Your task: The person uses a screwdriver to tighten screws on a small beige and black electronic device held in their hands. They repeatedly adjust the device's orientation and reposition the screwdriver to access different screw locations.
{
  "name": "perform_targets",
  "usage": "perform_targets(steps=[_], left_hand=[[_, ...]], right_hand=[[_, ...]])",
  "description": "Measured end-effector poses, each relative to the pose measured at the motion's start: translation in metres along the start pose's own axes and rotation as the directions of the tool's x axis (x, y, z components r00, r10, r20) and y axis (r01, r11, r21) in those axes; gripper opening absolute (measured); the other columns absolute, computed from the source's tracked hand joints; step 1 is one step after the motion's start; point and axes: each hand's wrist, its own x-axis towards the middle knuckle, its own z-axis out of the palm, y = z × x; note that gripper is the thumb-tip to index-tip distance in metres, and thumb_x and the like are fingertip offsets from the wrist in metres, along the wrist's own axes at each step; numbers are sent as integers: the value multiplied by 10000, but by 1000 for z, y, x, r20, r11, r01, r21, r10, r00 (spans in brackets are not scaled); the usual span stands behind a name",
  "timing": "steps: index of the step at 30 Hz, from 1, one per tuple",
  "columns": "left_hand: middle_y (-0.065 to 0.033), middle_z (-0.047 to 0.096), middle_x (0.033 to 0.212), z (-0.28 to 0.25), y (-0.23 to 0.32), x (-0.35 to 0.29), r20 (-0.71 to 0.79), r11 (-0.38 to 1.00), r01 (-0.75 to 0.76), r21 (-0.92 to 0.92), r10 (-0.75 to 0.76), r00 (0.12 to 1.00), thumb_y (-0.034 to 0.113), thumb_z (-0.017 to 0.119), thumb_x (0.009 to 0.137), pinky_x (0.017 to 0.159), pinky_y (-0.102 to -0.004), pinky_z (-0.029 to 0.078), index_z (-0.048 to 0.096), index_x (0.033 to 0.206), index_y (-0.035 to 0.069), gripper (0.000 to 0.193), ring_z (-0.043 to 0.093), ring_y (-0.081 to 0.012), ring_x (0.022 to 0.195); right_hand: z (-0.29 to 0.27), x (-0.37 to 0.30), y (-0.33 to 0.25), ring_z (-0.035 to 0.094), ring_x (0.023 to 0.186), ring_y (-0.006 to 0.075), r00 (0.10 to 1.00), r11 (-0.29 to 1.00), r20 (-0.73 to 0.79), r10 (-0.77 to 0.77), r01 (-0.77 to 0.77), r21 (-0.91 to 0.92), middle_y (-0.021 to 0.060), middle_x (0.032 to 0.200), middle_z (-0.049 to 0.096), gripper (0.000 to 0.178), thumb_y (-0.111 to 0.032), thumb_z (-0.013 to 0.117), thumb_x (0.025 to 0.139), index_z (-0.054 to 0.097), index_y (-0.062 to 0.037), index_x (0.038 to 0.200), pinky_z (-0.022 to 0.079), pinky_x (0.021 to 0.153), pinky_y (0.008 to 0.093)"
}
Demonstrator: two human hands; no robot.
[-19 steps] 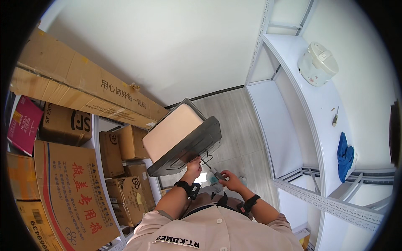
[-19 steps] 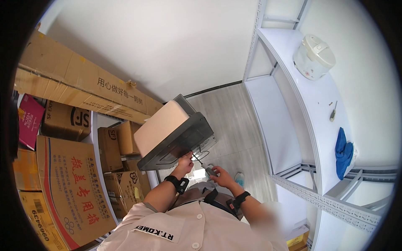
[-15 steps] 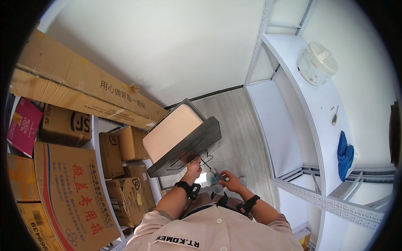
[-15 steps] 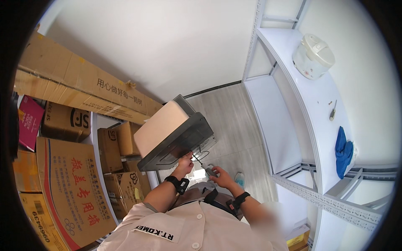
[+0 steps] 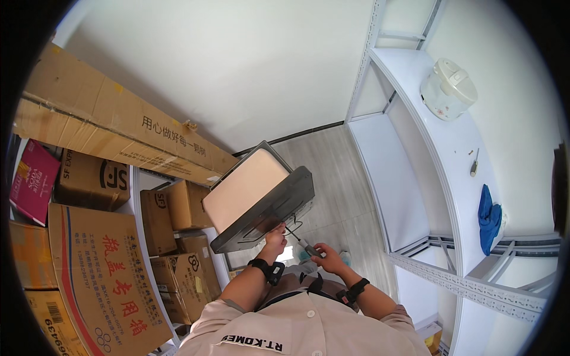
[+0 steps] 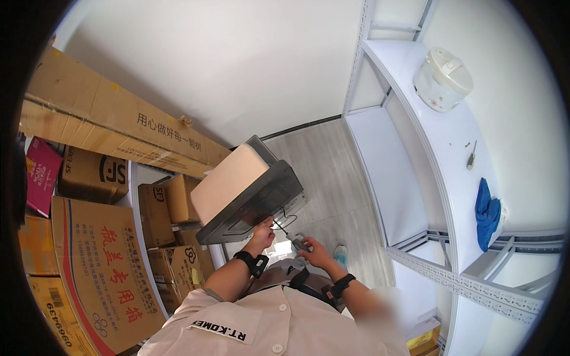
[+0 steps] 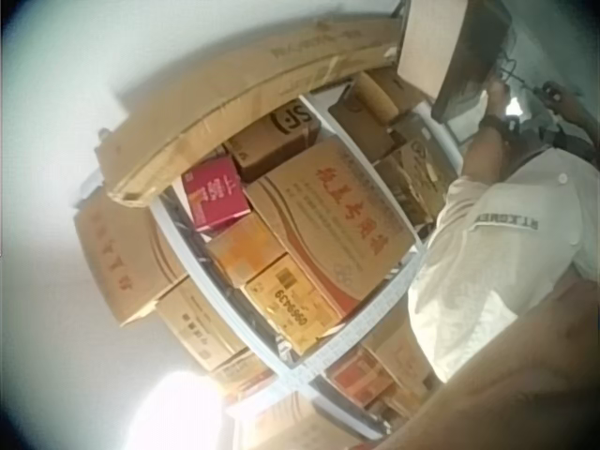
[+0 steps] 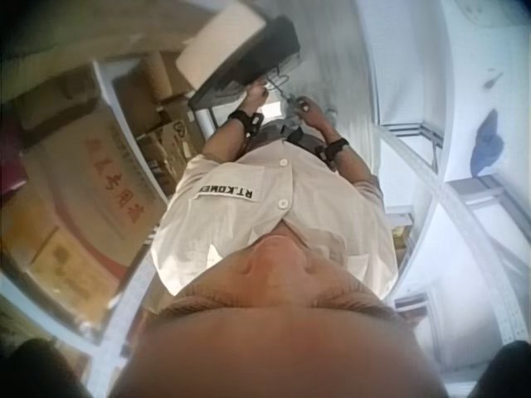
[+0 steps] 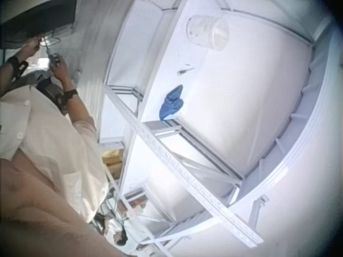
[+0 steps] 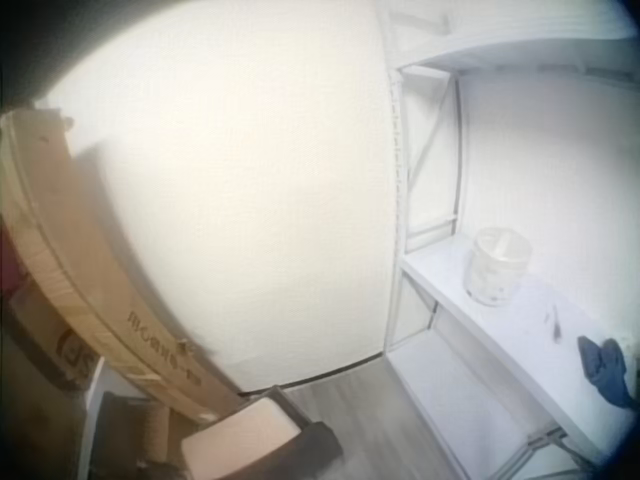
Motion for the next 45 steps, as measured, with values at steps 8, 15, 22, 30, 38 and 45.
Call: perform_targets(steps=[8, 15, 22, 30, 38, 45], left_hand=[[36, 497, 770, 2, 3, -4, -1, 999, 4, 45, -4, 1000, 178, 590, 939, 419, -222, 242, 648, 1001, 135, 95, 330, -62, 497], [45, 463, 737, 1, 2, -3, 23, 1000, 3, 21, -3, 1000, 224, 612, 931, 418, -242, 235, 639, 913, 142, 89, 308, -67, 483], [42, 461, 738, -1, 0, 4, 5, 1000, 8, -8, -8, 1000, 234, 597, 938, 415, -240, 237, 644, 899, 132, 119, 319, -67, 479], [27, 464, 734, -2, -3, 12, 37, 998, 22, 56, -24, 999, 222, 626, 917, 412, -252, 242, 641, 908, 106, 117, 325, -75, 471], [1, 475, 787, -7, -6, 6, 104, 939, -16, 345, -21, 994, 258, 582, 948, 429, -247, 274, 660, 1022, 88, 201, 343, -95, 524], [-1, 516, 745, -3, -13, 13, 42, 910, -102, 403, 93, 995, 347, 692, 871, 394, -272, 253, 667, 896, 80, 269, 333, -102, 447]], right_hand=[[3, -1, 1, 629, 656, 155, 1000, 998, 22, 13, -14, 67, 92, 906, 599, 389, -150, 694, 856, 518, -68, 1193, 494, 582, 302], [2, -5, -4, 636, 640, 153, 999, 997, 43, 13, -16, 77, 91, 908, 610, 398, -173, 690, 863, 516, -65, 1205, 476, 564, 298], [4, 0, -3, 633, 630, 150, 999, 997, 37, -13, 10, 82, 87, 885, 620, 387, -171, 680, 870, 529, -51, 1206, 483, 579, 297], [5, 10, 11, 610, 600, 148, 998, 991, 45, 45, -50, 127, 87, 886, 650, 357, -225, 552, 946, 529, -28, 1242, 477, 567, 287], [6, 8, -8, 483, 517, 118, 944, 885, 240, 226, -302, 355, 89, 882, 661, 355, -326, 482, 979, 506, -43, 1192, 415, 481, 278], [22, 24, 25, 521, 573, 154, 940, 896, -168, 296, -212, 390, 105, 872, 538, 337, -302, 527, 958, 402, -85, 1184, 429, 484, 293]])
